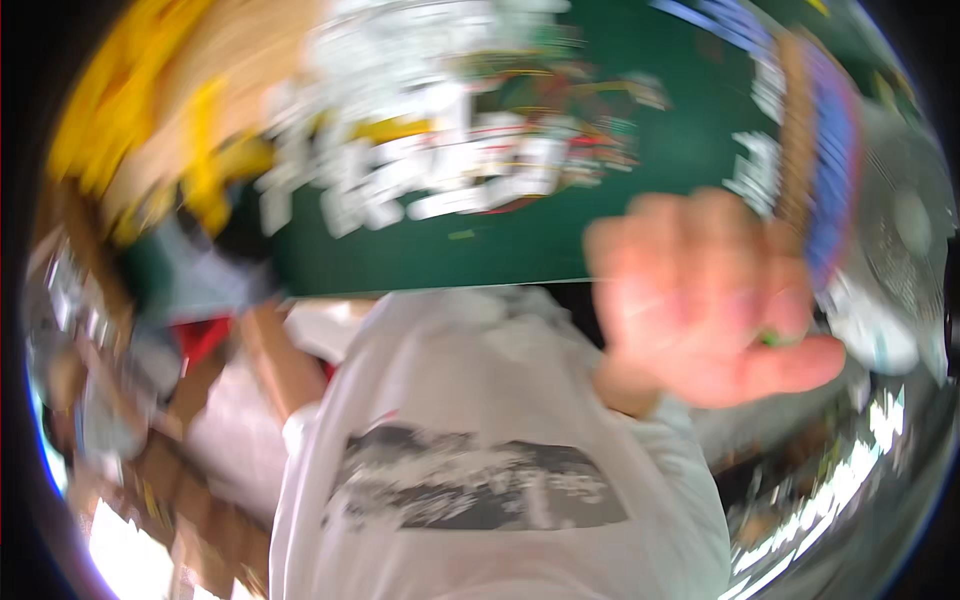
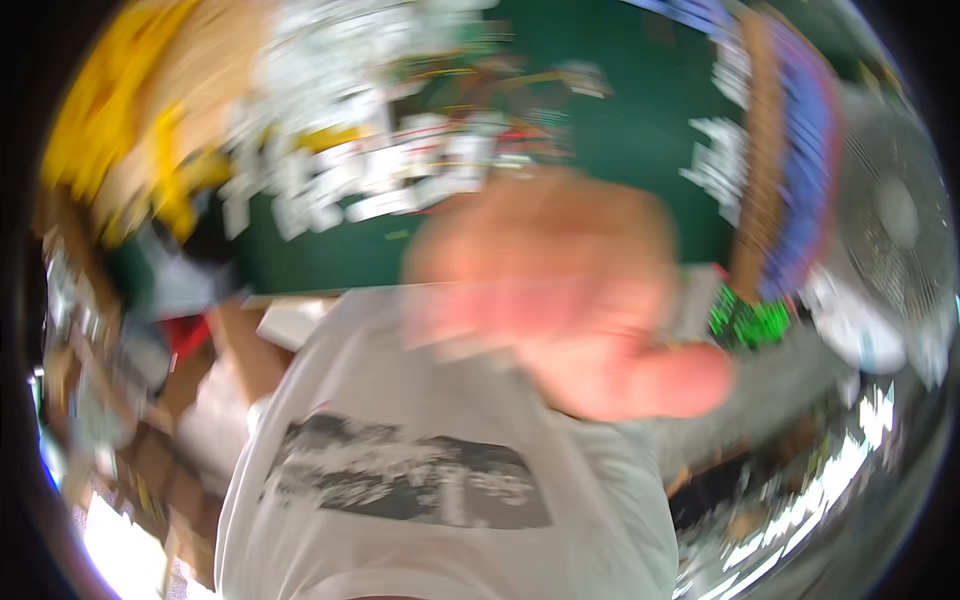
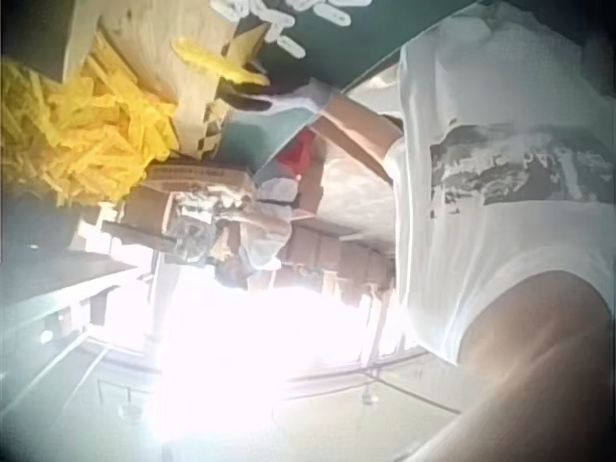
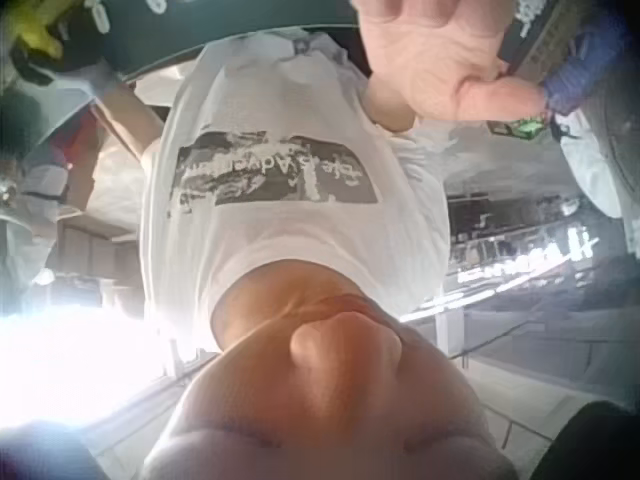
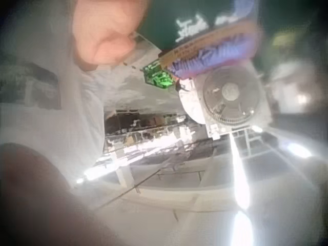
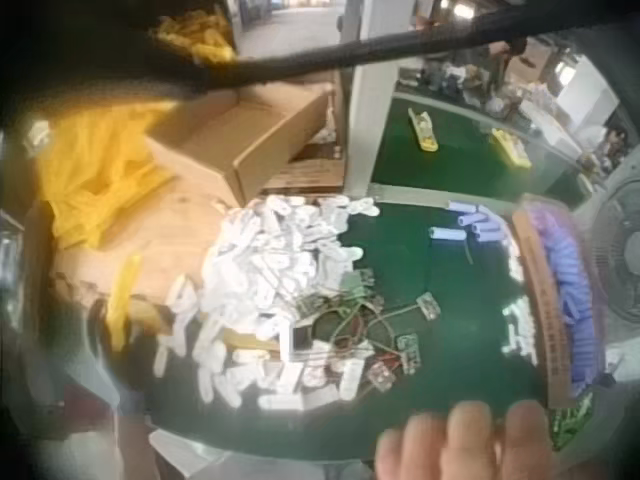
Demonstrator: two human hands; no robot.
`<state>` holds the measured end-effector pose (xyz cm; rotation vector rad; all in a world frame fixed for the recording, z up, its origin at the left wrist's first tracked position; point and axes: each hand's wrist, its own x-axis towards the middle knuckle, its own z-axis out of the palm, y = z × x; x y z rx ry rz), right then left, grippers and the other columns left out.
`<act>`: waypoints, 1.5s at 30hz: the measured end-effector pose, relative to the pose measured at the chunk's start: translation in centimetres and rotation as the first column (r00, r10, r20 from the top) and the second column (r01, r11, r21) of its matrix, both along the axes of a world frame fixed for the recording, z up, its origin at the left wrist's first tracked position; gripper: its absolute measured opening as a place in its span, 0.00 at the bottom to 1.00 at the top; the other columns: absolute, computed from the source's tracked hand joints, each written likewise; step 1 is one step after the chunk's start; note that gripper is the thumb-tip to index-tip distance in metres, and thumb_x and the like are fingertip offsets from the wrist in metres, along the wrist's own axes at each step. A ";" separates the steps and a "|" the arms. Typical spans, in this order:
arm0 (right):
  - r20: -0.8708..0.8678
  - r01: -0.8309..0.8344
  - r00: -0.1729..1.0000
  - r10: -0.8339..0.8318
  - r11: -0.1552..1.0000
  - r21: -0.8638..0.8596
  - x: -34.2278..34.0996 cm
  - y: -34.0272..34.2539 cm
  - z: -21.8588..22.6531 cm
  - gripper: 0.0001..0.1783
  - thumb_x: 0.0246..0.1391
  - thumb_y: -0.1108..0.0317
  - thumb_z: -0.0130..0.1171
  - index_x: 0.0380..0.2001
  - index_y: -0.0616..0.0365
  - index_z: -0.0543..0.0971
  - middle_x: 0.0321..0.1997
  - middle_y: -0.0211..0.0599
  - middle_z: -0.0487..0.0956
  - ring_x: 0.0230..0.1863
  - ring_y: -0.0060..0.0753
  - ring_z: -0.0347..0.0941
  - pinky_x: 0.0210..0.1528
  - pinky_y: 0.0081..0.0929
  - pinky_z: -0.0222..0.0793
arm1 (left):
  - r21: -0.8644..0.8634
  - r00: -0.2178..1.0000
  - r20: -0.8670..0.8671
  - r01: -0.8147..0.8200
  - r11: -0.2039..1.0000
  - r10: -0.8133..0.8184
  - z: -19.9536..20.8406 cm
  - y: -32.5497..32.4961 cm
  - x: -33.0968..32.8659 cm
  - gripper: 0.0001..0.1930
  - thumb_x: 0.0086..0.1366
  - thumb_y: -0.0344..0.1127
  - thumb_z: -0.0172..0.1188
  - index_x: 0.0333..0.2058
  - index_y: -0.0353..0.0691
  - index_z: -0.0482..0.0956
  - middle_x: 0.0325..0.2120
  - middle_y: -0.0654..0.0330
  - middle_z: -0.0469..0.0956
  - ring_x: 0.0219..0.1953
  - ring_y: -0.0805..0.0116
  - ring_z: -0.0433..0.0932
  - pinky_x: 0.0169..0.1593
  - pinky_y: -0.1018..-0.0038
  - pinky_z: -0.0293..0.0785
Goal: Assembling internal electronic components into a yellow plastic housing for a handheld device.
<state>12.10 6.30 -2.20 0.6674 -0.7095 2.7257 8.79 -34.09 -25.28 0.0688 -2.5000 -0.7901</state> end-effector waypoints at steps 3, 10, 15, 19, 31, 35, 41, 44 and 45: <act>0.113 0.175 0.935 -0.335 0.717 0.675 1.4 5.2 -3.6 0.23 0.58 0.55 0.47 0.44 0.68 0.69 0.41 0.51 0.72 0.36 0.36 0.68 0.38 0.32 0.66 | 0.397 0.975 -0.220 0.069 0.915 0.021 7.0 7.0 -0.2 0.19 0.67 0.36 0.50 0.53 0.32 0.66 0.56 0.53 0.62 0.54 0.59 0.68 0.58 0.66 0.65; -0.121 0.106 0.904 -0.410 -0.058 0.993 -0.1 2.4 -4.9 0.17 0.44 0.76 0.63 0.41 0.60 0.77 0.38 0.37 0.79 0.38 0.32 0.74 0.43 0.25 0.69 | 0.959 0.955 -0.260 0.273 -0.077 0.145 8.8 5.1 1.5 0.21 0.67 0.44 0.48 0.56 0.42 0.67 0.48 0.53 0.72 0.51 0.57 0.70 0.58 0.59 0.61; -0.263 0.226 0.964 -0.038 -0.407 0.885 0.1 -0.5 -7.1 0.23 0.37 0.68 0.67 0.42 0.47 0.77 0.40 0.27 0.72 0.46 0.34 0.67 0.47 0.32 0.66 | 0.917 0.916 -0.378 0.351 -0.189 -0.133 12.9 8.6 5.7 0.36 0.62 0.56 0.51 0.62 0.40 0.56 0.48 0.51 0.71 0.52 0.54 0.69 0.61 0.56 0.57; -0.392 0.352 0.920 0.018 -0.478 0.805 -0.7 -0.6 -8.9 0.17 0.38 0.68 0.66 0.36 0.51 0.77 0.39 0.27 0.72 0.46 0.34 0.67 0.47 0.31 0.65 | 0.958 0.935 -0.050 -0.054 -0.281 -0.352 13.4 14.6 10.2 0.46 0.54 0.57 0.62 0.64 0.41 0.50 0.44 0.53 0.69 0.43 0.58 0.71 0.55 0.61 0.63; 0.301 0.093 0.745 -0.595 0.539 0.837 0.4 3.3 -7.8 0.09 0.57 0.71 0.54 0.40 0.62 0.72 0.36 0.36 0.75 0.36 0.25 0.70 0.37 0.24 0.66 | 0.842 0.276 0.071 -0.533 -0.091 -0.959 15.4 18.0 14.9 0.41 0.56 0.41 0.62 0.62 0.32 0.51 0.42 0.51 0.74 0.45 0.62 0.74 0.51 0.69 0.68; 0.542 0.235 0.807 -0.234 0.970 0.069 -2.3 7.5 -4.7 0.13 0.63 0.67 0.48 0.45 0.64 0.71 0.33 0.32 0.72 0.27 0.19 0.59 0.29 0.18 0.56 | 0.956 0.302 0.175 -0.278 0.089 -0.937 14.5 18.3 13.0 0.32 0.60 0.30 0.56 0.61 0.30 0.54 0.38 0.54 0.76 0.39 0.68 0.75 0.45 0.73 0.70; 0.250 0.055 0.948 -0.195 0.879 0.474 -0.1 7.8 -0.6 0.13 0.60 0.67 0.49 0.41 0.69 0.73 0.29 0.40 0.75 0.22 0.19 0.65 0.22 0.16 0.59 | 0.992 0.804 -0.125 0.119 -0.047 -0.582 17.6 25.2 4.3 0.30 0.64 0.44 0.55 0.59 0.34 0.57 0.39 0.51 0.75 0.40 0.61 0.76 0.46 0.66 0.72; 0.326 -0.043 0.893 -0.310 0.661 0.749 1.6 5.6 -0.2 0.08 0.55 0.73 0.55 0.34 0.69 0.77 0.25 0.36 0.77 0.22 0.18 0.71 0.24 0.14 0.65 | 0.969 0.762 -0.244 0.215 -0.121 -0.599 18.5 26.9 -0.3 0.19 0.64 0.32 0.53 0.52 0.35 0.65 0.42 0.52 0.76 0.41 0.61 0.77 0.46 0.69 0.73; 0.389 -0.126 0.848 -0.360 0.576 0.808 1.8 4.8 -0.2 0.06 0.54 0.75 0.57 0.32 0.68 0.78 0.24 0.34 0.77 0.23 0.17 0.72 0.25 0.14 0.66 | 0.952 0.720 -0.306 0.252 -0.176 -0.623 19.0 27.3 -1.4 0.16 0.62 0.26 0.53 0.49 0.34 0.69 0.42 0.54 0.77 0.40 0.65 0.78 0.45 0.72 0.73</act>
